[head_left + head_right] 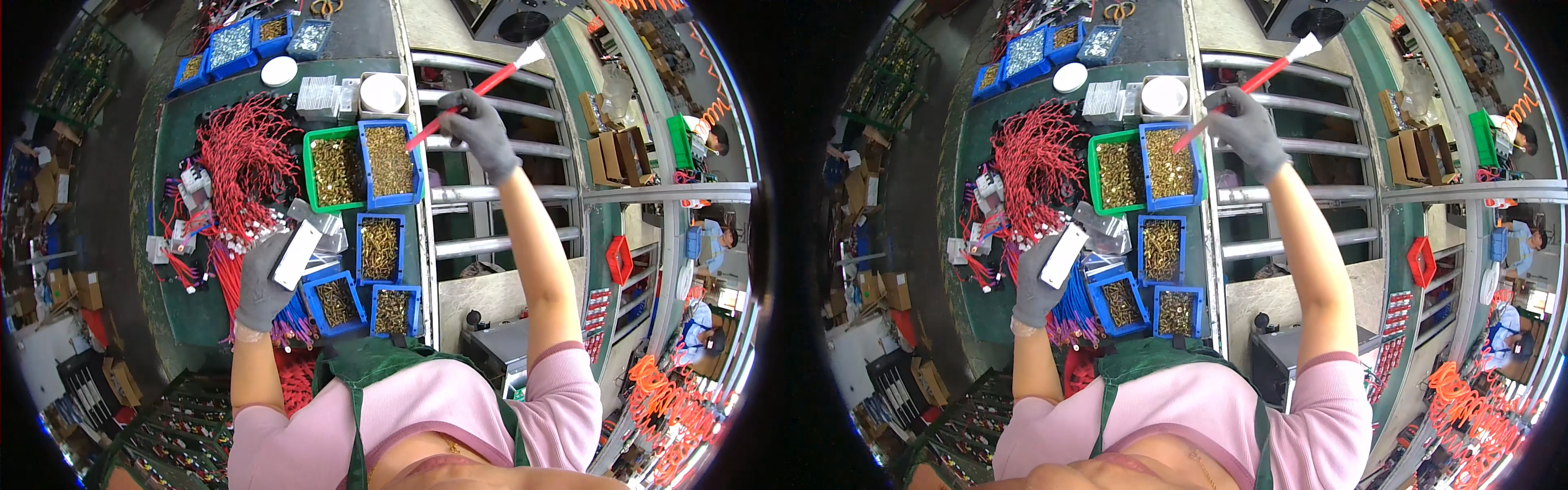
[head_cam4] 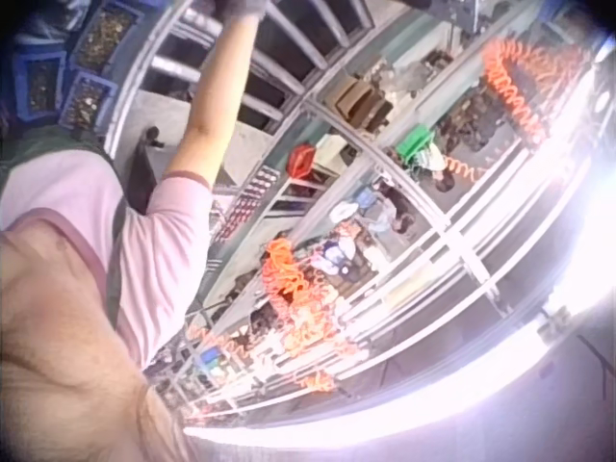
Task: Assembling components within an electronic chassis using a pneumatic screwdriver and connecting wires.
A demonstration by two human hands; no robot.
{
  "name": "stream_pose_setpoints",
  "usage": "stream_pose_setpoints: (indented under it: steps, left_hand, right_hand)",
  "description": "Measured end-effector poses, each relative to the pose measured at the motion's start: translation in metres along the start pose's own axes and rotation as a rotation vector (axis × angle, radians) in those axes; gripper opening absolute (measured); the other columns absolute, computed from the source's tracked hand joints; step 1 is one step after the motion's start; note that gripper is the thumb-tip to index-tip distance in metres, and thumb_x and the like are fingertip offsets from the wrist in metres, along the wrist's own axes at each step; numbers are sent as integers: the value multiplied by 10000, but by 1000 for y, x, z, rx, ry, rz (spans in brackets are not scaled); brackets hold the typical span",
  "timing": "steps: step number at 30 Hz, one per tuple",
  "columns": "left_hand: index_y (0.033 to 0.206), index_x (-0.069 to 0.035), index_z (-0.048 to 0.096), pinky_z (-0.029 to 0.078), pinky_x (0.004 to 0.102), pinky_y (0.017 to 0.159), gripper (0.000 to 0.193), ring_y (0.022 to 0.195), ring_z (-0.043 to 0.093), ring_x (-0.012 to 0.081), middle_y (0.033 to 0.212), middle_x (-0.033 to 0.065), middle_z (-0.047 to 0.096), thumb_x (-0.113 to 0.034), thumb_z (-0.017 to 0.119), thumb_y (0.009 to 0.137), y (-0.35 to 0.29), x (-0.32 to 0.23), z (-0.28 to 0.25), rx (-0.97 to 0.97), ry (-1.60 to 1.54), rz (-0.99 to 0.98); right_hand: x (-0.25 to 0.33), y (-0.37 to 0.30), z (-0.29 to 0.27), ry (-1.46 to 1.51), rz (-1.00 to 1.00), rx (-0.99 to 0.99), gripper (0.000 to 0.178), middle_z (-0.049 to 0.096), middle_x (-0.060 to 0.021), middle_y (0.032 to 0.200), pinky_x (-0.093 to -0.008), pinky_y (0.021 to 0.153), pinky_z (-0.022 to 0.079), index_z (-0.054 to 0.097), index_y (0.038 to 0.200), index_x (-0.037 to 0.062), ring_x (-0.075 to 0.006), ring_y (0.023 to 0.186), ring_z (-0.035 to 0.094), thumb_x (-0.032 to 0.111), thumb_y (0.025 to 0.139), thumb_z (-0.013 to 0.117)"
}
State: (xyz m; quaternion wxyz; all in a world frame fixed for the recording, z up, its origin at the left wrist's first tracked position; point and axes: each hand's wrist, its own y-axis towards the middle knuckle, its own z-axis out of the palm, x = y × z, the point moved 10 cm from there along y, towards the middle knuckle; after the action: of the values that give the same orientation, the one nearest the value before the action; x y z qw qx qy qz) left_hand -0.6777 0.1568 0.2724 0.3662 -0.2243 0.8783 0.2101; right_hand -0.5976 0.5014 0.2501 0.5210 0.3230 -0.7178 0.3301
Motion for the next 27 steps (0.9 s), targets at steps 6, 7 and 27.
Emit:
stream_pose_setpoints:
  steps: [6,7,27]
  left_hand:
    - [1067,24,608,498,386,811,374,936,633,369,992,201,648,-48,663,704,3,15,4,26,-44,-90]
    - [1087,16,605,500,381,801,377,932,638,366,996,197,650,-45,655,719,-1,20,4,18,-32,-95]
    - [904,-53,662,490,400,622,415,689,624,356,726,164,633,-421,754,735,-65,24,11,65,268,-456]
  right_hand:
    - [-33,69,12,-739,-506,-343,126,608,-165,896,-423,748,491,615,901,54,-362,860,594,42,777,638]
    - [-42,76,20,-766,-432,-262,122,588,-196,944,-444,771,483,613,917,57,-389,881,593,82,800,591]
    - [-128,-151,156,-945,154,596,194,678,-193,880,-427,740,525,703,872,70,-349,842,663,126,752,562]
